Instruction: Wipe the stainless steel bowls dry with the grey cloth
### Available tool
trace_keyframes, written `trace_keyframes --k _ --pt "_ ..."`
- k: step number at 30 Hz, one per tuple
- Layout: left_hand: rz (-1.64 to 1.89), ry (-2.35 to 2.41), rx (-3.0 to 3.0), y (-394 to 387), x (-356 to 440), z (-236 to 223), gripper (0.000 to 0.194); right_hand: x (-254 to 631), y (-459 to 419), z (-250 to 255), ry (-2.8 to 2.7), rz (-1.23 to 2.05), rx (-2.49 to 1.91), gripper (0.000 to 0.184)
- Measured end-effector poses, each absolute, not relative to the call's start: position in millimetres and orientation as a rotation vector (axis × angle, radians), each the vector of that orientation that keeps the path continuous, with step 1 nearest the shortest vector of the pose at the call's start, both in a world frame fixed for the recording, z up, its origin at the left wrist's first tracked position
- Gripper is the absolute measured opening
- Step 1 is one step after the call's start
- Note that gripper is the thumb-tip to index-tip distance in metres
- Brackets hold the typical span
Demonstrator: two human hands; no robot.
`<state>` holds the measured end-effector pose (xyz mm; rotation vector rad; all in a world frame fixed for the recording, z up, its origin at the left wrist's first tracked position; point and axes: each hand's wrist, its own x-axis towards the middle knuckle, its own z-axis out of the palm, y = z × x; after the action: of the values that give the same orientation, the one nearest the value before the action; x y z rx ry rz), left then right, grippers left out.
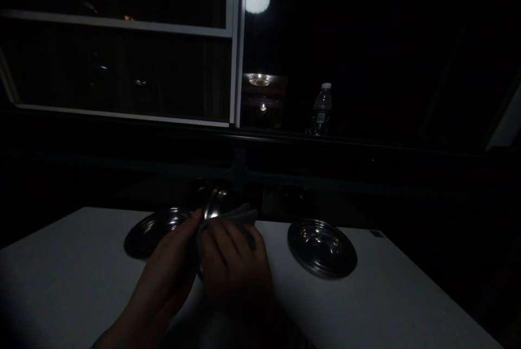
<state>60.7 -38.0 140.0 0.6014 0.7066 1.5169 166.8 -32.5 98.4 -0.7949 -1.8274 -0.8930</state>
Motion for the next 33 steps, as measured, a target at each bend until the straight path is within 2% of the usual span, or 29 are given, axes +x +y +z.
trace_keyframes --k 4,10,16,23,30,33 --pt "1.448 0.645 0.613 -41 66 137 0.015 177 -33 107 -1.833 -0.826 -0.911 0.029" --pt "1.498 0.618 0.472 -36 58 143 0.010 166 -37 101 -1.849 -0.894 -0.818 0.022" --pt "1.438 0.626 0.590 -41 65 142 0.013 178 -36 114 -1.850 -0.764 -0.925 0.032" --pt "1.462 0.619 0.544 -39 62 140 0.018 174 -40 106 -1.895 -0.839 -0.754 0.021" --pt "1.374 0.613 0.616 -43 67 139 0.011 187 -39 119 -1.841 -0.763 -0.905 0.031" --pt "1.387 0.619 0.582 -41 64 141 0.010 182 -41 116 -1.873 -0.764 -0.830 0.027"
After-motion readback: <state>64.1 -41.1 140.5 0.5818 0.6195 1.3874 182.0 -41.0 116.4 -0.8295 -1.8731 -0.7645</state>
